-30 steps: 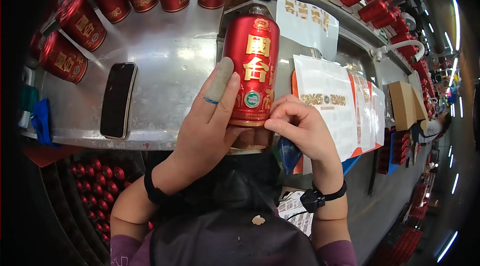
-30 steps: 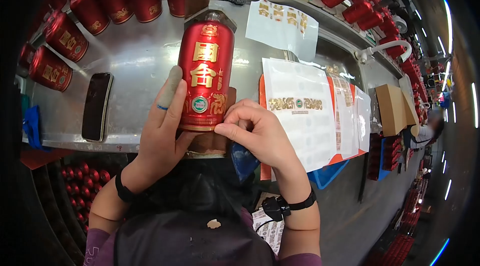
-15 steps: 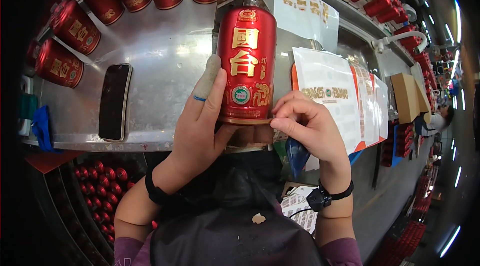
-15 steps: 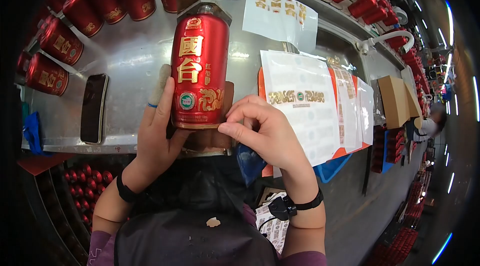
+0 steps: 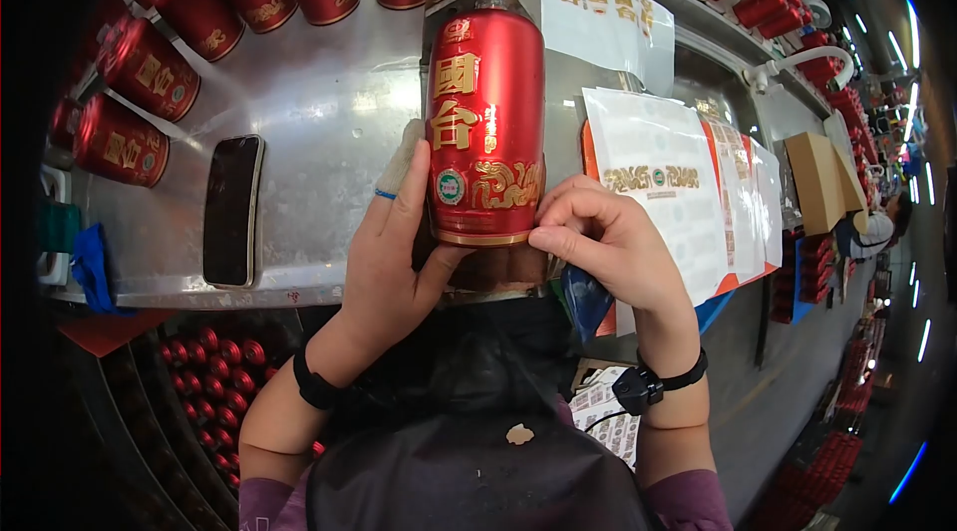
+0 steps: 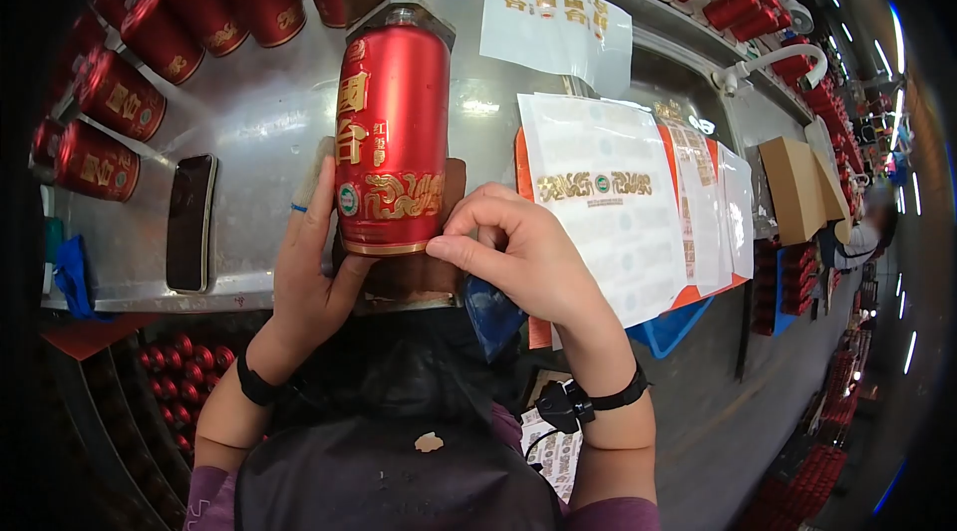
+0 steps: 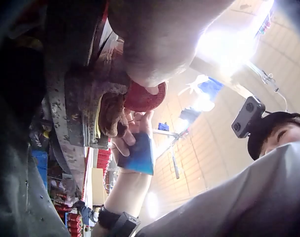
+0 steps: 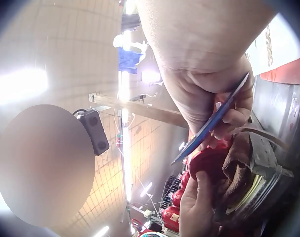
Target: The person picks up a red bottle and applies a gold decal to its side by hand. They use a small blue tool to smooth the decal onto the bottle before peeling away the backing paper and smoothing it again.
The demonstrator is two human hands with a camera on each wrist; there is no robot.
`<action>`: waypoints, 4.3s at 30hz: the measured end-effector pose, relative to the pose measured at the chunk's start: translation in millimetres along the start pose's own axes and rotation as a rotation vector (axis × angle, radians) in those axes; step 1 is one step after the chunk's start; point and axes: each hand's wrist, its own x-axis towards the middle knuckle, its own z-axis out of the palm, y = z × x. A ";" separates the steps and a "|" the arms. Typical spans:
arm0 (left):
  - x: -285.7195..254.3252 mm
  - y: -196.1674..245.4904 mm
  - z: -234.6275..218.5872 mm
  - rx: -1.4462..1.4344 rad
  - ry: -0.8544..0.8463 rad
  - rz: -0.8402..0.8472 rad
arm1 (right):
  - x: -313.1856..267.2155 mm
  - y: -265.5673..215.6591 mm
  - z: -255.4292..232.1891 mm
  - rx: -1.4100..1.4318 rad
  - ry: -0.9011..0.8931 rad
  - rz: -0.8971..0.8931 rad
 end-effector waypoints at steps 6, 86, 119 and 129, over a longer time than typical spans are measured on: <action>-2.2 -2.8 -1.1 0.002 -0.034 -0.014 | 0.8 -0.8 -2.1 -0.025 -0.005 0.009; -8.4 -2.0 1.8 0.030 -0.024 -0.025 | -3.5 -5.2 -7.0 0.097 -0.077 0.088; -8.2 17.6 -7.7 0.396 -0.035 0.532 | 5.7 12.7 -6.2 -0.041 -0.023 0.047; 14.5 40.0 1.2 0.374 -0.032 0.202 | -0.5 1.2 -4.8 -0.057 -0.041 0.127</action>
